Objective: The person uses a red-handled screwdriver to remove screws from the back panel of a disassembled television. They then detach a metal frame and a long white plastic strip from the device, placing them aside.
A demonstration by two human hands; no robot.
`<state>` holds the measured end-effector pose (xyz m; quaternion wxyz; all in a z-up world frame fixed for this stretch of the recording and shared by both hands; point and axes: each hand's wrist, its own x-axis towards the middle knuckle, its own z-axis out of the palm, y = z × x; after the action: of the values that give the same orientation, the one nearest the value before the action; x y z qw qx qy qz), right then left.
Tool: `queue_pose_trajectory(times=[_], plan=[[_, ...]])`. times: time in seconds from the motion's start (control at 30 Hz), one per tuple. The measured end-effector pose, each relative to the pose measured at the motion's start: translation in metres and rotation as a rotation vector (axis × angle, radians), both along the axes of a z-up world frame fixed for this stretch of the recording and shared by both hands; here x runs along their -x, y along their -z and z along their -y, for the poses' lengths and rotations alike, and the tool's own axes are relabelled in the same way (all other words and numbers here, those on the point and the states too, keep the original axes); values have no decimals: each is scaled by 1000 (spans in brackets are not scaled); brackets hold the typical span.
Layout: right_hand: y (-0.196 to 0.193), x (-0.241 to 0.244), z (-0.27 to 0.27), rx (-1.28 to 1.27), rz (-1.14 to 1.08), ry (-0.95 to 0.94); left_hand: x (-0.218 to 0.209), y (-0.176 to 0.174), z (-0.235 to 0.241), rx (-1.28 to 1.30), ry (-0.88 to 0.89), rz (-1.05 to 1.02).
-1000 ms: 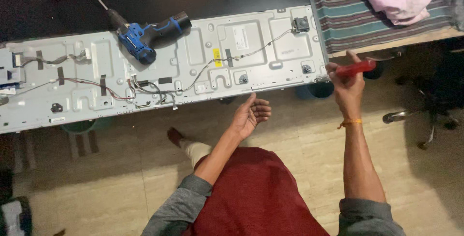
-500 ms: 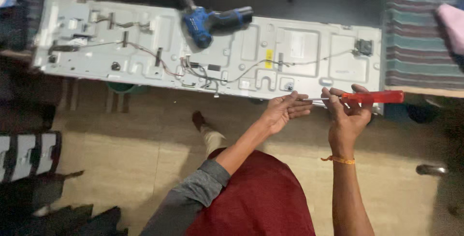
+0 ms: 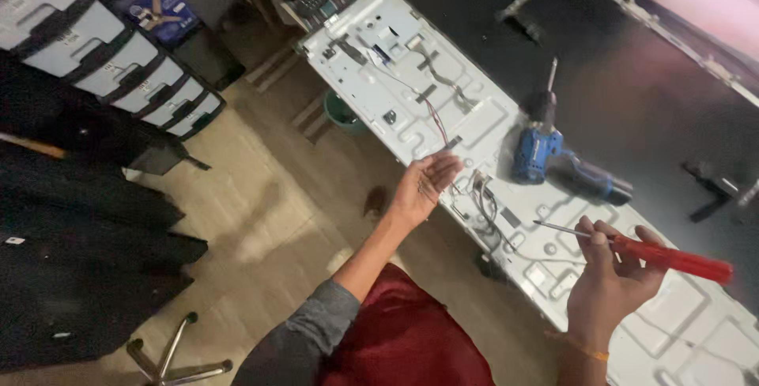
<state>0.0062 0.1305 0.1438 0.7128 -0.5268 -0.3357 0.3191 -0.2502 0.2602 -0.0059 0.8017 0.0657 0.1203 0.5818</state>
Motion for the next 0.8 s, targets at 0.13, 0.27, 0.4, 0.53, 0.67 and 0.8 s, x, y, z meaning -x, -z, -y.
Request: queue_pose_trajectory(times=[0.13, 0.27, 0.4, 0.53, 0.67, 0.8], plan=[[14, 58, -87, 11, 18, -55, 67, 29, -153, 174, -240, 236], [39, 133, -183, 68, -14, -47, 138, 54, -370, 271, -458, 328], [50, 204, -273, 129, -70, -59, 196, 41, -589, 112, -451, 353], [62, 250, -322, 196, -137, -4, 200, 23, -736, 82, -90, -372], [77, 273, -342, 250, -164, 80, 197, 10, -822, 149, 159, -1263], [91, 275, -356, 316, -181, 227, 171, 2, -883, -119, 177, -1546]])
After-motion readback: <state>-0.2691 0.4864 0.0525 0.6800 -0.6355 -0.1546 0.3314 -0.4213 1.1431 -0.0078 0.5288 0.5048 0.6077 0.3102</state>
